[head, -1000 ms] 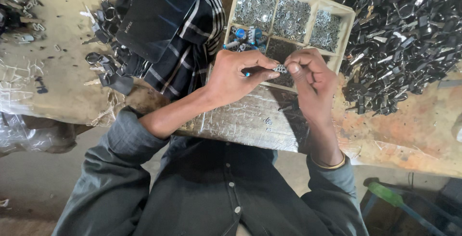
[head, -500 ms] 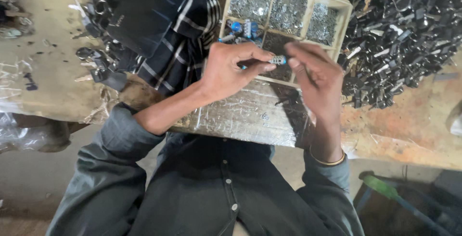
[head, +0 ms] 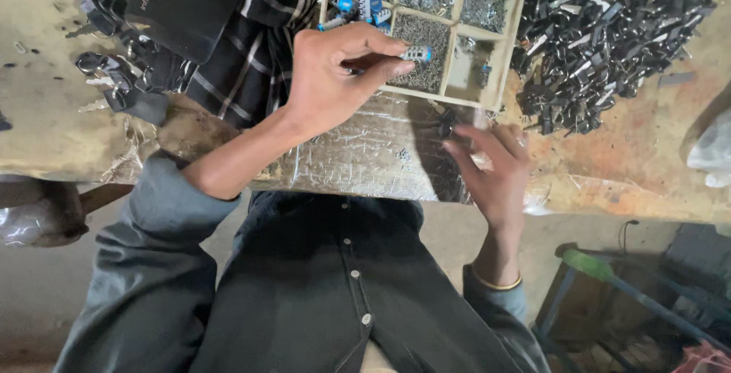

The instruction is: The person sits at a workbench and assembles small key components by hand, picking blue plastic key heads and metal key blanks from a compartment tray and pressing them together one at a time. They occasionally reach into the tray to reposition or gather parts and place finished keys with the large piles of keys on the bench.

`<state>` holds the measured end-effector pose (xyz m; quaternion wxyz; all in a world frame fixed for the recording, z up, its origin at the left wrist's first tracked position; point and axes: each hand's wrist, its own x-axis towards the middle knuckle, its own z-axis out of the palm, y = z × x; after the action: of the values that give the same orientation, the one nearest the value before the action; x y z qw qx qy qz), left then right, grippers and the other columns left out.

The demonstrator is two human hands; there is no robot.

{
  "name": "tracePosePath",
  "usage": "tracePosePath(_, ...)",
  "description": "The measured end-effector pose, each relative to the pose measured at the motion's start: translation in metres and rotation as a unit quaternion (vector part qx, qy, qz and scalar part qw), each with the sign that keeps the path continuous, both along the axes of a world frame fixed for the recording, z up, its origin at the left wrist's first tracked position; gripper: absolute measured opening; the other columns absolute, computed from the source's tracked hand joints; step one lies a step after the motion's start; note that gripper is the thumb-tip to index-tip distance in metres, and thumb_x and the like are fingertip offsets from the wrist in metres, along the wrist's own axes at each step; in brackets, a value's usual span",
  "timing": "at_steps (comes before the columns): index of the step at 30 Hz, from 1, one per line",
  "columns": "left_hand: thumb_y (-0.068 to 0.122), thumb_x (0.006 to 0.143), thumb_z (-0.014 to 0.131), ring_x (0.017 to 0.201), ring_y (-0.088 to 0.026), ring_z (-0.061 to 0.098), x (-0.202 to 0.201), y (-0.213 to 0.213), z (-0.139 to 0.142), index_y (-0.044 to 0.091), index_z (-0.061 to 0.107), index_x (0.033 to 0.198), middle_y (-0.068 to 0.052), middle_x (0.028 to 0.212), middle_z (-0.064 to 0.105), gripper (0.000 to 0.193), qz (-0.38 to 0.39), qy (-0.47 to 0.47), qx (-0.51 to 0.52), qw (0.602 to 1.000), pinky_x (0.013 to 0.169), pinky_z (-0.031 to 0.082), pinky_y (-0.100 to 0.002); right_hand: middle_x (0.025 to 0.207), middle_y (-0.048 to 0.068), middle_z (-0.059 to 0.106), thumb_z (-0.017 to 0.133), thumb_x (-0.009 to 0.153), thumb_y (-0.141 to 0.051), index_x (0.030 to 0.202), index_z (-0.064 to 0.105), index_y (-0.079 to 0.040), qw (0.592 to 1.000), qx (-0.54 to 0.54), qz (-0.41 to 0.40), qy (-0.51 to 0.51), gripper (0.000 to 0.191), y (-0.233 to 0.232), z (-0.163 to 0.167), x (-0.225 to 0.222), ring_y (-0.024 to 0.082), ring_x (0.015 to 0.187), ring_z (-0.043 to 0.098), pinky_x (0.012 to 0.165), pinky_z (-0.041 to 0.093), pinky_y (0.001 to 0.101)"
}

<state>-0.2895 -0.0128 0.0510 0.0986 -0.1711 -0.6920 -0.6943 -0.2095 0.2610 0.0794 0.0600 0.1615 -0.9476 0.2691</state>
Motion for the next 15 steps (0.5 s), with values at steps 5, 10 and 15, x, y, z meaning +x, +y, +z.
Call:
tracePosePath(5, -0.002, 0.096, 0.083, 0.09, -0.016, 0.081, 0.038, -0.016, 0.007, -0.003, 0.075, 0.107, -0.014, 0.104, 0.078, 0.013, -0.008, 0.005, -0.009, 1.0, 0.074, 0.064, -0.026, 0.071, 0.001, 0.048, 0.068, 0.101, -0.016, 0.077, 0.056, 0.0, 0.903, -0.24, -0.287, 0.212, 0.031, 0.038, -0.057, 0.074, 0.009, 0.064, 0.039, 0.06, 0.026, 0.0307)
tracePosePath(10, -0.003, 0.089, 0.083, 0.095, -0.019, 0.079, 0.111, -0.03, 0.009, -0.002, 0.073, 0.103, -0.014, 0.105, 0.078, 0.017, 0.009, -0.088, -0.048, 0.995, 0.081, 0.065, -0.028, 0.078, -0.001, 0.043, 0.068, 0.11, -0.03, 0.087, 0.054, -0.004, 0.738, -0.321, -0.571, 0.161, 0.037, 0.049, -0.108, 0.137, 0.012, 0.075, 0.04, 0.068, 0.034, 0.0318)
tracePosePath(15, -0.004, 0.086, 0.083, 0.097, -0.018, 0.079, 0.158, -0.018, -0.01, -0.002, 0.072, 0.1, -0.012, 0.105, 0.079, 0.018, 0.018, -0.147, -0.019, 0.989, 0.084, 0.065, -0.029, 0.091, 0.007, 0.061, 0.068, 0.103, -0.029, 0.104, 0.065, 0.001, 0.841, -0.08, -0.429, -0.32, 0.029, -0.001, -0.108, 0.158, 0.019, 0.083, 0.057, 0.074, 0.045, 0.0358)
